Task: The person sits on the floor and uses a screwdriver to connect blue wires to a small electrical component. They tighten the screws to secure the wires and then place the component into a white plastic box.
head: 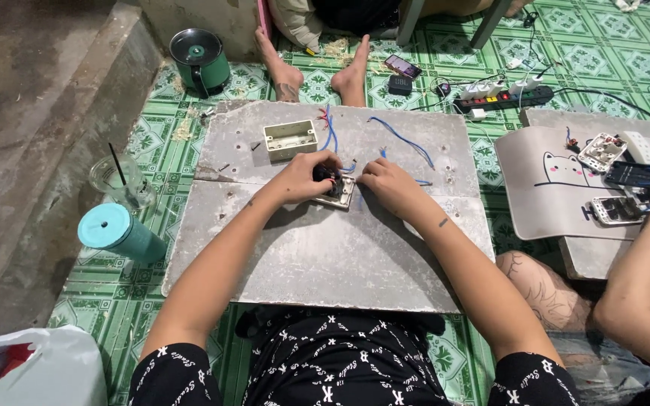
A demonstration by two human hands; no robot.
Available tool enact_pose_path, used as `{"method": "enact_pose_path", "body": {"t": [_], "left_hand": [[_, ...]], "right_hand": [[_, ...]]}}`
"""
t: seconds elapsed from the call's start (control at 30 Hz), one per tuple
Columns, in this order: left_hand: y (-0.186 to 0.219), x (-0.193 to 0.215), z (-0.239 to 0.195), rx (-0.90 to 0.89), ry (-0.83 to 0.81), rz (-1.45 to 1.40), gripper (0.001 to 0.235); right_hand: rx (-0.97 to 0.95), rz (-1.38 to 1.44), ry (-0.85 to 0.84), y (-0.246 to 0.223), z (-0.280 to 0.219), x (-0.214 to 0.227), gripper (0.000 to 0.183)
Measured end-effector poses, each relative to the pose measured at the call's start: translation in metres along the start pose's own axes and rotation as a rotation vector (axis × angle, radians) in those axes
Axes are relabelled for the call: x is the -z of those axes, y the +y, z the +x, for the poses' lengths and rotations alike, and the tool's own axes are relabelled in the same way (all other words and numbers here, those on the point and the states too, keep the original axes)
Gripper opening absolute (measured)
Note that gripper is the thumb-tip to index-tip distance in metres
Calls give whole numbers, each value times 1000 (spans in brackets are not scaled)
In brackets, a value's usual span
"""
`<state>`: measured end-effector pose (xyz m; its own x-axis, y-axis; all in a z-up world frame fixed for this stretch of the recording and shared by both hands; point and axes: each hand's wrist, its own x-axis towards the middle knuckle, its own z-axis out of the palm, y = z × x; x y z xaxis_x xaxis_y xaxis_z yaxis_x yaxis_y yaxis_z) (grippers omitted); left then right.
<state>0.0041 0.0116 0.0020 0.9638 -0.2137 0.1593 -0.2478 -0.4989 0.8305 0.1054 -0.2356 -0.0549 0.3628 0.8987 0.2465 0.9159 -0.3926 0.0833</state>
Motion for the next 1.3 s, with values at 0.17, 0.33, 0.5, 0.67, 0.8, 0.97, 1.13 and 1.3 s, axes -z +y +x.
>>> {"method": "enact_pose_path", "body": {"t": [0.17, 0.33, 0.5, 0.67, 0.8, 0.97, 1.13, 1.3], "left_hand": [[-2, 7, 1, -19, 35, -12, 38], [-35, 7, 13, -168, 240, 62, 31], [-16, 22, 6, -48, 450, 399, 64], [-26, 28, 4, 134, 401, 469, 69], [-50, 26, 13, 231, 389, 407, 91], [-58, 29, 12, 58, 458, 440, 92], [-29, 30, 7, -9, 537, 327, 86], [-3, 26, 4, 128, 608, 79, 82]], "right_hand": [[-25, -55, -11, -2, 2, 1, 12], [-63, -81, -76, -11, 3, 13, 14], [45, -76, 88, -13, 0, 12, 15], [65, -84, 237, -15, -2, 21, 17], [-13, 215, 252, -36, -2, 47, 4], [-5, 289, 332, -55, -1, 71, 5], [-51, 319, 390, -44, -3, 53, 8], [-70, 453, 407, -40, -2, 48, 16]]}}
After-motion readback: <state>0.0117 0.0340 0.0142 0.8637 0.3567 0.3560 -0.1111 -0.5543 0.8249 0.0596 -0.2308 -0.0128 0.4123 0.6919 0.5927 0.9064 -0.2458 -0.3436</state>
